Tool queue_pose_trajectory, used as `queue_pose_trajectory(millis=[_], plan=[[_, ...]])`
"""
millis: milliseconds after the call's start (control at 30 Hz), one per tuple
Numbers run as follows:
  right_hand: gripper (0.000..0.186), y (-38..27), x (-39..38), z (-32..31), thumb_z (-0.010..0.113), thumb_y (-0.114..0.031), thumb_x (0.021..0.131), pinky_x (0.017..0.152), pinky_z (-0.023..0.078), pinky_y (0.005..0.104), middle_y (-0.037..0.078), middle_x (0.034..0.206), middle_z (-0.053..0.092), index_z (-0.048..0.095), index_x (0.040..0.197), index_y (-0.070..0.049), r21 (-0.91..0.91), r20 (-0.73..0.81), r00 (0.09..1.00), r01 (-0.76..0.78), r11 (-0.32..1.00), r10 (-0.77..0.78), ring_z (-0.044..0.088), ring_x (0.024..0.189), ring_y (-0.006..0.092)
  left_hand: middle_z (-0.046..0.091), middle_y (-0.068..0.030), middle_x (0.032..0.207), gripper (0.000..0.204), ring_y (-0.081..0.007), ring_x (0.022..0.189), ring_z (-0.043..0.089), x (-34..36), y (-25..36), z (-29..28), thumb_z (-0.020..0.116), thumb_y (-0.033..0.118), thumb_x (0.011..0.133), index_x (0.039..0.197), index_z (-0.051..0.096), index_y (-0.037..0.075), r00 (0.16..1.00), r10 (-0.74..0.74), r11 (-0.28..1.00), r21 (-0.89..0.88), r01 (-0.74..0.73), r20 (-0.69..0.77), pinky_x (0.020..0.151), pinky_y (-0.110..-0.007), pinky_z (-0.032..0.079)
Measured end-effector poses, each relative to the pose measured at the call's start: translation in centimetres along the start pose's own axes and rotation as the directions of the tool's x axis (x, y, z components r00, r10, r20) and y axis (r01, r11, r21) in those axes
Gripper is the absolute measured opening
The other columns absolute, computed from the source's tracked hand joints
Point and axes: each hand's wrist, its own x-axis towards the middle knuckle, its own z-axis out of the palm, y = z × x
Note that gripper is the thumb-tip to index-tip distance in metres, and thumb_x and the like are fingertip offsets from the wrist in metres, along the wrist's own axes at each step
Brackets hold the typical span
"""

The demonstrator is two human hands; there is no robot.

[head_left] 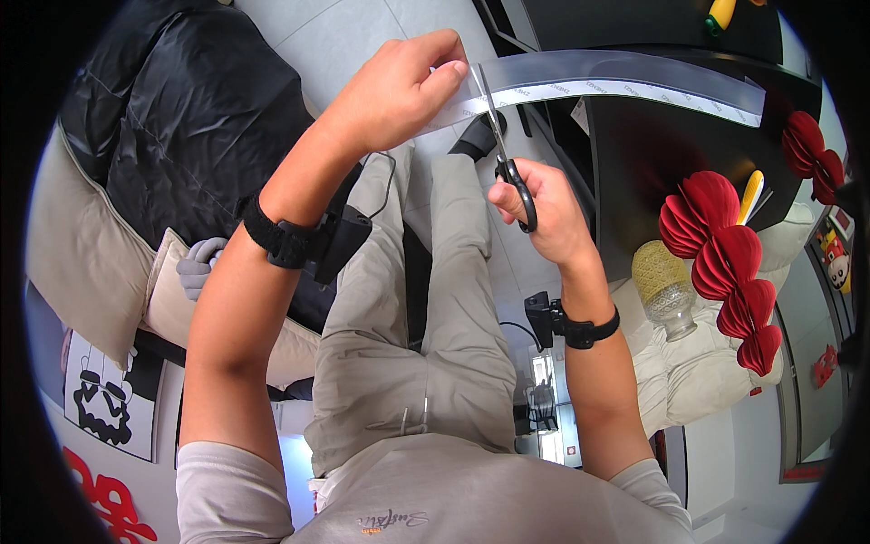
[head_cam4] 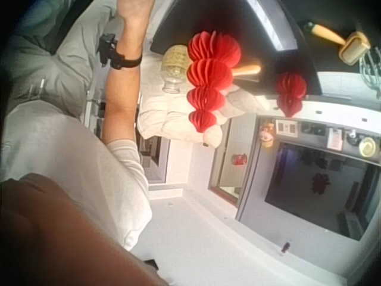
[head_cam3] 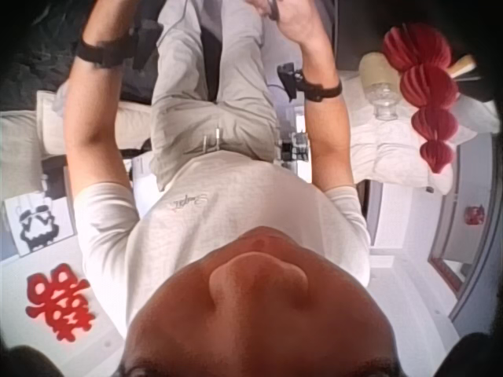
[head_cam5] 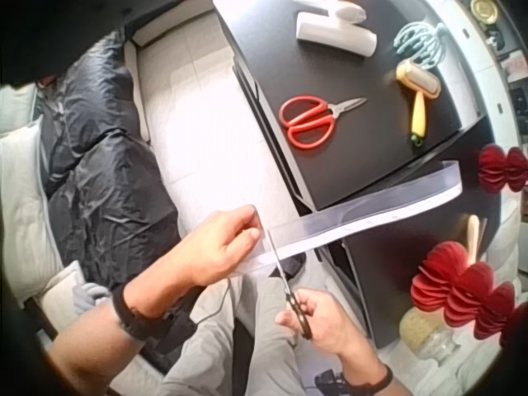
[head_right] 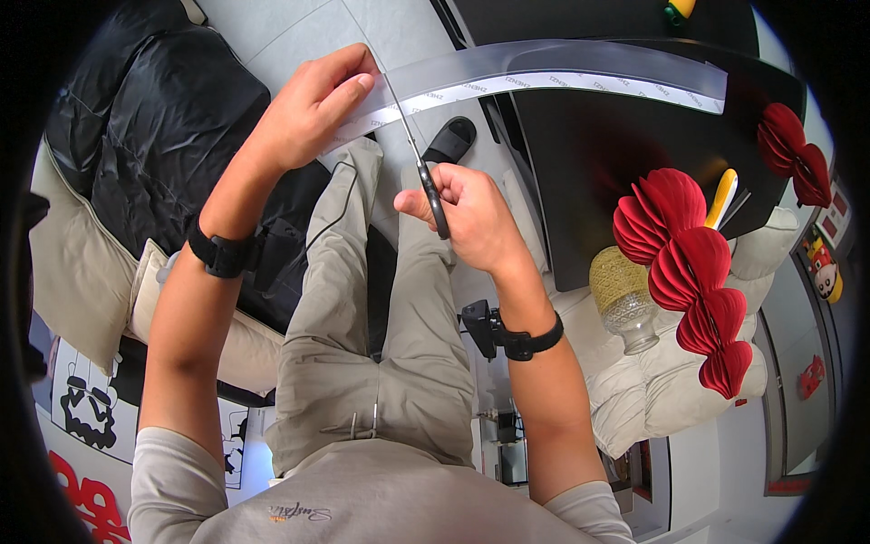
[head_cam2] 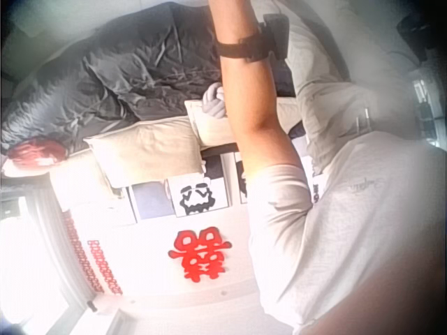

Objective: The person cuts a flexible LED strip with scissors, peels off the backing, and adheres it to the frame of a glass-top aquarium. They press the strip along the edge and adjust the aquarium lid afterward.

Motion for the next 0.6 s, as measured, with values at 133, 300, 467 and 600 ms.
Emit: queue_pose_trajectory(millis=[133,300,467,600], plan=[[0.047,0.14,-0.18,0.08,0.082,-0.034,0.083,0.048,0.023,0.0238,-0.008,0.058,0.038,0.045,0.065,-0.011,-0.042,-0.038,0.999,-0.023,0.999,0.022,0.030,0.056,0.0023,0.052,-0.0099,0.070,0.030,-0.0187,0.066,0.045,0.18,-0.13,-0.05,0.048,0.029,0.096,0.091,0.053,0.000,1.000,0.016,1.000,0.011,-0.016,0.003,0.063,-0.034,0.040],[0.049,0.37,-0.23,0.19,0.082,-0.032,0.083,0.048,0.023,0.0245,-0.008,0.059,0.036,0.043,0.063,-0.010,-0.069,-0.071,0.997,-0.019,0.997,0.014,0.029,0.057,0.0029,0.051,-0.0101,0.070,0.030,-0.0189,0.065,0.045,0.38,-0.13,-0.10,0.048,0.029,0.097,0.089,0.052,0.000,1.000,0.002,1.000,0.017,-0.002,0.017,0.062,-0.034,0.039],[0.050,0.64,-0.25,0.08,0.083,-0.028,0.083,0.048,0.024,0.0253,-0.008,0.060,0.035,0.042,0.063,-0.007,-0.121,-0.102,0.995,0.005,0.993,-0.017,0.028,0.059,0.0040,0.051,-0.0102,0.070,0.030,-0.0196,0.065,0.045,0.59,-0.10,-0.12,0.048,0.029,0.097,0.090,0.053,0.000,1.000,0.005,0.999,0.035,-0.006,0.029,0.063,-0.034,0.039],[0.049,0.70,-0.34,0.11,0.082,-0.026,0.083,0.048,0.025,0.0248,-0.007,0.059,0.037,0.043,0.063,-0.007,-0.121,-0.116,0.993,0.005,0.993,-0.019,0.030,0.058,0.0033,0.051,-0.0105,0.070,0.030,-0.0199,0.065,0.045,0.62,-0.12,0.04,0.048,0.030,0.096,0.090,0.053,0.001,1.000,0.007,1.000,0.028,-0.007,0.019,0.063,-0.034,0.040]])
